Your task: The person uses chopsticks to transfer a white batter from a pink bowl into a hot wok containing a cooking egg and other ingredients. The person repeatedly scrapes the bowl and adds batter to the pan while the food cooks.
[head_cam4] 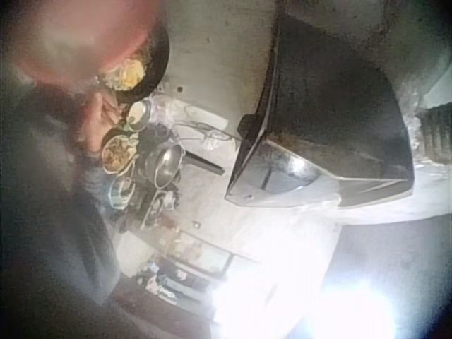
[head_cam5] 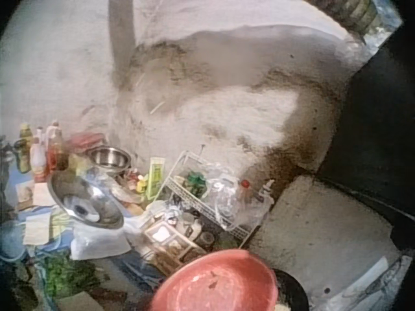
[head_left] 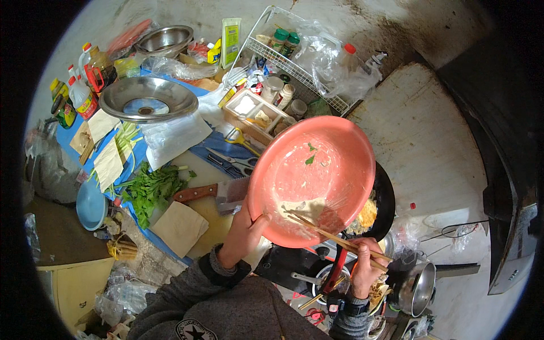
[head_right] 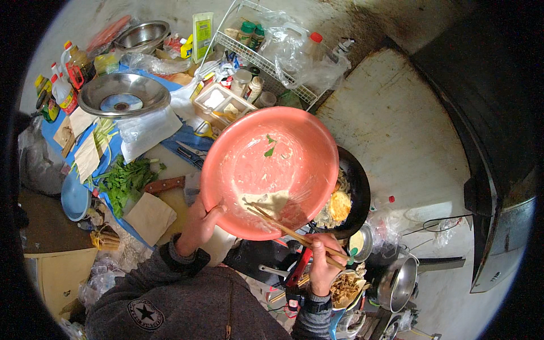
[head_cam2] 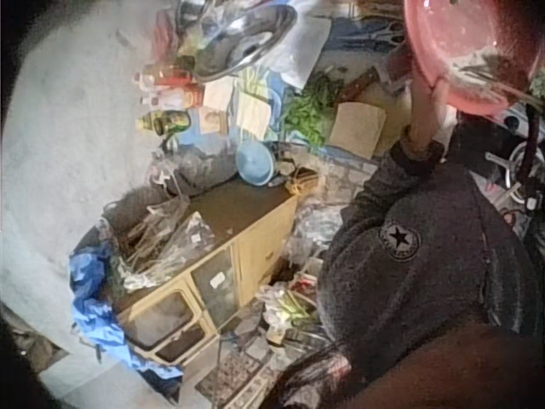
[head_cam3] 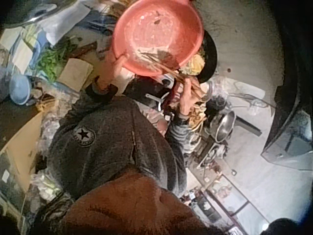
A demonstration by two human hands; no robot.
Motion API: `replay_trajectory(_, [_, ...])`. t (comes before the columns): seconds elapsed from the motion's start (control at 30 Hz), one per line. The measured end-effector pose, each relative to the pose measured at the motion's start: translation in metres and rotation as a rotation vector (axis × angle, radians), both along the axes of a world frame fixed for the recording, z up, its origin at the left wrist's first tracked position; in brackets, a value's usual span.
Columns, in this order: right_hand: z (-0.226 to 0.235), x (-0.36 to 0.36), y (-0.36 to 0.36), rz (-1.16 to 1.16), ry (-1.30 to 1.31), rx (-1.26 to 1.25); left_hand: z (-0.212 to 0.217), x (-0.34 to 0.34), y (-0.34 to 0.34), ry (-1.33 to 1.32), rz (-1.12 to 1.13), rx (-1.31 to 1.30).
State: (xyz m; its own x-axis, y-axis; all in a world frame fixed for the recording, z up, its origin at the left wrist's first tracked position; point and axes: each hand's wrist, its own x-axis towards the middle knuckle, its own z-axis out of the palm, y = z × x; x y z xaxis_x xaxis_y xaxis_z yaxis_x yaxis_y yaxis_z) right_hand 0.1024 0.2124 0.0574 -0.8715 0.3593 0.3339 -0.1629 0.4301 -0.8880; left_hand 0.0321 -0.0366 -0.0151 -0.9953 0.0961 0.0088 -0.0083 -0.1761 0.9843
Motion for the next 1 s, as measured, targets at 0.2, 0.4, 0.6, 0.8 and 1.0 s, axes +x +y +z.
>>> replay_trajectory(0.2, [0.002,-0.006,-0.014,0.104,-0.050,0.142,0.002,0.000,0.001,0.030,-0.026,-0.016])
replay_trajectory(0.4, [-0.012,-0.002,-0.002,-0.121,0.031,-0.031,0.002,0.002,-0.002,-0.020,-0.044,-0.032])
replay_trajectory(0.6, [-0.017,0.016,0.021,-0.168,0.043,-0.322,-0.013,-0.002,0.006,0.030,0.026,0.073])
replay_trajectory(0.8, [-0.029,0.030,0.033,-0.180,0.026,-0.106,-0.016,-0.001,0.004,0.014,0.050,0.090])
replay_trajectory(1.0, [-0.033,0.036,0.041,-0.230,0.105,-0.262,-0.020,-0.002,0.008,0.015,0.094,0.099])
